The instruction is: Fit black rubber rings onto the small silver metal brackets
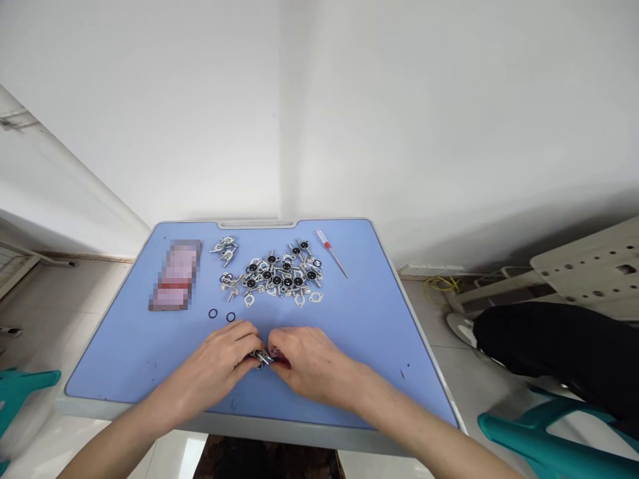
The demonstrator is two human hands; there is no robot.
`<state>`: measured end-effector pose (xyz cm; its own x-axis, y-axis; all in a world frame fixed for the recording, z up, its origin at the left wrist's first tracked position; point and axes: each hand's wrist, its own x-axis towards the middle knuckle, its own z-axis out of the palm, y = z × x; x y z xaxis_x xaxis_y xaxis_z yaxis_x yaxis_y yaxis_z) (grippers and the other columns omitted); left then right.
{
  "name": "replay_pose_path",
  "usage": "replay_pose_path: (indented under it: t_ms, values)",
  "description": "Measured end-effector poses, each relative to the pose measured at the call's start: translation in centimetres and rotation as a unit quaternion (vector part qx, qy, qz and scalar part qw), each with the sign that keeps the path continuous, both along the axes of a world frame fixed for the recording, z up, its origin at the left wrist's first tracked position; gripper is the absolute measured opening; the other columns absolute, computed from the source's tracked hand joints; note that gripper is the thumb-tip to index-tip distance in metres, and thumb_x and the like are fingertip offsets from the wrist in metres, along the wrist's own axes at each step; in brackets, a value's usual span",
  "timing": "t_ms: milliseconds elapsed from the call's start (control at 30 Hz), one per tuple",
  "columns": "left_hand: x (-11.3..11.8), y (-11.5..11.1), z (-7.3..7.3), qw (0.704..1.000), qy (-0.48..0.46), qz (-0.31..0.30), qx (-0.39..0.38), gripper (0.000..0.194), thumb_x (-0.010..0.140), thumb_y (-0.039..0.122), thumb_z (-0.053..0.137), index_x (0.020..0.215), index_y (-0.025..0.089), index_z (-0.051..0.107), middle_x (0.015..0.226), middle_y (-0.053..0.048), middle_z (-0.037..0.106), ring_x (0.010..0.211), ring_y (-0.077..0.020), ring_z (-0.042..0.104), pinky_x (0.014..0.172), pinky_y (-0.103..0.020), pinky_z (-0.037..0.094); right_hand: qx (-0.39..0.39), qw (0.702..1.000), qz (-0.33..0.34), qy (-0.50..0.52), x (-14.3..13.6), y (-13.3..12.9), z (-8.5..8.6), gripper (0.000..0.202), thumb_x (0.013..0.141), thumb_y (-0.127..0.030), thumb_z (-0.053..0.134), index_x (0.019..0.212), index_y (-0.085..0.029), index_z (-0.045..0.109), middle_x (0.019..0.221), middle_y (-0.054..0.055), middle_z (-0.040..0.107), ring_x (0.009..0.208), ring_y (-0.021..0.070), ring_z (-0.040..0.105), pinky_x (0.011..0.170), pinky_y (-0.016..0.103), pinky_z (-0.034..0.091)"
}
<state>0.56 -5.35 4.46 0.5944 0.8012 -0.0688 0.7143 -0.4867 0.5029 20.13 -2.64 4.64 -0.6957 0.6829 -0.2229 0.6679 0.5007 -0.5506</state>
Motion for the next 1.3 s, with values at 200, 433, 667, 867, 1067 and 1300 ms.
replay_pose_path:
  t_ms: [200,433,667,867,1067,1300]
  values:
    - [0.0,-0.2,0.4,1.000,-0.012,-0.003,-0.013,0.013,0.093,0.015,0.046,0.094,0.020,0.057,0.097,-0.002,0.057,0.089,-0.0155,0.054,0.079,-0.031,0.046,-0.056,0.997,-0.014,0.057,1.1,0.9,0.2,0.005,0.083,-0.018,0.057,0.085,-0.020,0.062,0.077,-0.002,0.065,0.064,0.0108,0.055,0.058,0.022,0.036]
    - [0.1,0.1,0.2,1.000,-0.013,0.023,-0.012,0.011,0.091,0.018,0.050,0.100,0.022,0.056,0.095,-0.001,0.057,0.089,-0.0165,0.055,0.077,-0.031,0.046,-0.030,0.998,-0.013,0.060,1.3,0.3,-0.2,0.002,0.083,-0.018,0.058,0.081,-0.019,0.060,0.075,-0.002,0.064,0.063,0.0111,0.055,0.057,0.022,0.036]
    - [0.3,0.8,-0.5,0.997,-0.058,0.048,0.019,0.005,0.088,0.016,0.055,0.088,0.020,0.058,0.094,-0.002,0.056,0.089,-0.0161,0.053,0.078,-0.030,0.045,0.009,0.997,-0.054,0.051,0.8,0.1,-1.1,0.009,0.082,-0.014,0.054,0.075,-0.019,0.057,0.068,-0.002,0.060,0.055,0.0105,0.049,0.053,0.023,0.033]
    - [0.4,0.4,-0.5,0.996,-0.005,0.057,0.063,0.007,0.089,0.019,0.054,0.084,0.019,0.059,0.087,-0.002,0.054,0.084,-0.0173,0.051,0.073,-0.032,0.045,0.034,0.995,-0.076,0.059,0.5,-0.5,-1.6,0.013,0.079,-0.010,0.052,0.071,-0.019,0.052,0.064,-0.003,0.057,0.053,0.0101,0.046,0.051,0.022,0.031]
    - [0.4,0.4,-0.4,0.997,0.010,0.056,0.057,0.007,0.089,0.020,0.055,0.082,0.019,0.058,0.088,-0.002,0.054,0.084,-0.0174,0.051,0.072,-0.032,0.045,0.047,0.993,-0.083,0.062,0.3,-0.8,-1.8,0.013,0.081,-0.012,0.051,0.071,-0.019,0.051,0.062,-0.003,0.056,0.051,0.0101,0.045,0.051,0.022,0.030]
    - [0.3,0.6,-0.4,0.998,0.002,0.056,0.028,0.006,0.088,0.019,0.057,0.082,0.019,0.059,0.086,-0.001,0.053,0.084,-0.0165,0.051,0.072,-0.031,0.044,0.046,0.994,-0.070,0.067,0.6,-0.8,-1.5,0.006,0.082,-0.014,0.056,0.079,-0.019,0.054,0.068,-0.002,0.060,0.055,0.0108,0.050,0.052,0.023,0.033]
